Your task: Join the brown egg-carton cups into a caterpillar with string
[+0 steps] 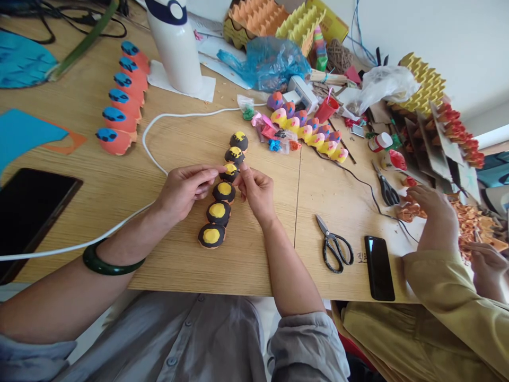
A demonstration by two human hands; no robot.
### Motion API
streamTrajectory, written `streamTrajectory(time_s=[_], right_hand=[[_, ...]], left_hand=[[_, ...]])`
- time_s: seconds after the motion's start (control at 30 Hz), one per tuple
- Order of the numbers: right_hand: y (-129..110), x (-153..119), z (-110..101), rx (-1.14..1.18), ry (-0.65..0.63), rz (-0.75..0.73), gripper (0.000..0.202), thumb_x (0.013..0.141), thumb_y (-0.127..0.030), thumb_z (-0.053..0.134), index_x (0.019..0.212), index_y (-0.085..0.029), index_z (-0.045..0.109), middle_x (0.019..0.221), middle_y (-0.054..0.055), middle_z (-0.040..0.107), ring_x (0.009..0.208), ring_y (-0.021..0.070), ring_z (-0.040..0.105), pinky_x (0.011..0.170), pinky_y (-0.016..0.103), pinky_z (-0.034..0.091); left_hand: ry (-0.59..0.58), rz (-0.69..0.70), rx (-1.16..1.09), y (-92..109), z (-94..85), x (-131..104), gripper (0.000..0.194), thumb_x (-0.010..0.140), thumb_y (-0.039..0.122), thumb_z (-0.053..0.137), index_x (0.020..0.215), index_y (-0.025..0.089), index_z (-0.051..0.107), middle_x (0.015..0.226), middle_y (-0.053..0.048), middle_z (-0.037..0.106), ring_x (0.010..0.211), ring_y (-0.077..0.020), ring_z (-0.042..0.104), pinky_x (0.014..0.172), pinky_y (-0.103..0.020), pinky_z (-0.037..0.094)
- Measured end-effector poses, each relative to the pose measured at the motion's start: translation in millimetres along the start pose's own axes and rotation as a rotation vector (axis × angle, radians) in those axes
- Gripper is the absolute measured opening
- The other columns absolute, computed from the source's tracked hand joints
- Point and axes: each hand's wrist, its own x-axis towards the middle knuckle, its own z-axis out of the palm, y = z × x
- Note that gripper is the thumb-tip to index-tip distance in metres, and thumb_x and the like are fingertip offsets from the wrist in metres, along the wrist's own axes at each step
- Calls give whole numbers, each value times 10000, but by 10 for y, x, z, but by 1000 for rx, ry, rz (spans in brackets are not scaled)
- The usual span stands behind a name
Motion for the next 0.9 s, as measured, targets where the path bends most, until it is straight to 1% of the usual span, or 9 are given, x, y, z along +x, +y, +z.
streamTrajectory(time_s=[0.07, 0.17, 0.23, 0.33, 0.43, 0.5, 0.57, 0.73, 0.9], right_hand=[[-15, -13, 14, 2, -26, -4, 639, 858, -792, 591, 601, -208, 619, 415, -88, 365, 367, 56, 328, 373, 212, 365], [-25, -37, 43, 5, -70, -14, 637, 845, -793, 605, 602, -205, 623, 418, -92, 375, 366, 52, 333, 374, 210, 372], [-32, -58, 63, 6, -89, -20, 619, 841, -773, 634, 601, -202, 617, 427, -93, 386, 366, 48, 332, 368, 208, 353], [-60, -88, 84, -14, -110, -19, 612, 851, -753, 641, 596, -198, 606, 445, -86, 411, 377, 44, 335, 372, 208, 325], [-97, -101, 88, -38, -128, -19, 653, 880, -782, 566, 606, -193, 626, 441, -79, 401, 394, 49, 344, 400, 212, 333], [-112, -96, 81, -37, -114, -9, 683, 901, -798, 506, 617, -191, 636, 430, -80, 382, 395, 54, 349, 414, 215, 346], [-115, -84, 73, -21, -94, -1, 678, 906, -798, 495, 638, -192, 640, 443, -76, 411, 401, 58, 383, 423, 216, 374], [-110, -70, 72, 29, -100, -19, 507, 822, -694, 724, 736, -200, 652, 597, -49, 603, 493, 72, 529, 496, 219, 493], [-101, -54, 61, 56, -33, -18, 452, 797, -650, 776, 817, -213, 664, 674, -42, 648, 538, 75, 553, 546, 227, 534]], left_hand=[[-10, 46, 37, -13, 3, -15, 271, 723, 369, 812, 911, 178, 850, 580, 28, 564, 490, -56, 361, 437, -217, 258], [-67, 130, 120, -33, 5, -38, 324, 743, 410, 835, 981, 189, 850, 661, 3, 674, 559, -89, 506, 496, -225, 384], [-114, 190, 165, -50, 5, -49, 347, 754, 444, 847, 990, 190, 846, 765, -23, 741, 642, -121, 601, 570, -243, 467], [-126, 293, 216, -73, 0, -63, 313, 790, 472, 833, 924, 189, 842, 818, -36, 766, 725, -151, 659, 665, -270, 524], [-77, 354, 260, -78, -5, -75, 253, 834, 451, 802, 867, 203, 835, 834, -34, 777, 771, -165, 678, 720, -286, 542], [-45, 368, 278, -71, -7, -80, 217, 852, 427, 788, 875, 216, 834, 864, -33, 789, 801, -173, 688, 739, -291, 545], [-26, 400, 302, -62, -9, -80, 191, 865, 407, 778, 885, 224, 832, 873, -31, 790, 815, -176, 690, 749, -295, 541], [-12, 482, 405, -36, -21, -86, 148, 880, 364, 758, 908, 242, 837, 872, -32, 769, 842, -175, 682, 757, -288, 520], [3, 419, 418, 1, -19, -112, 210, 897, 358, 719, 1023, 241, 840, 1001, -60, 785, 931, -189, 684, 767, -272, 516]])
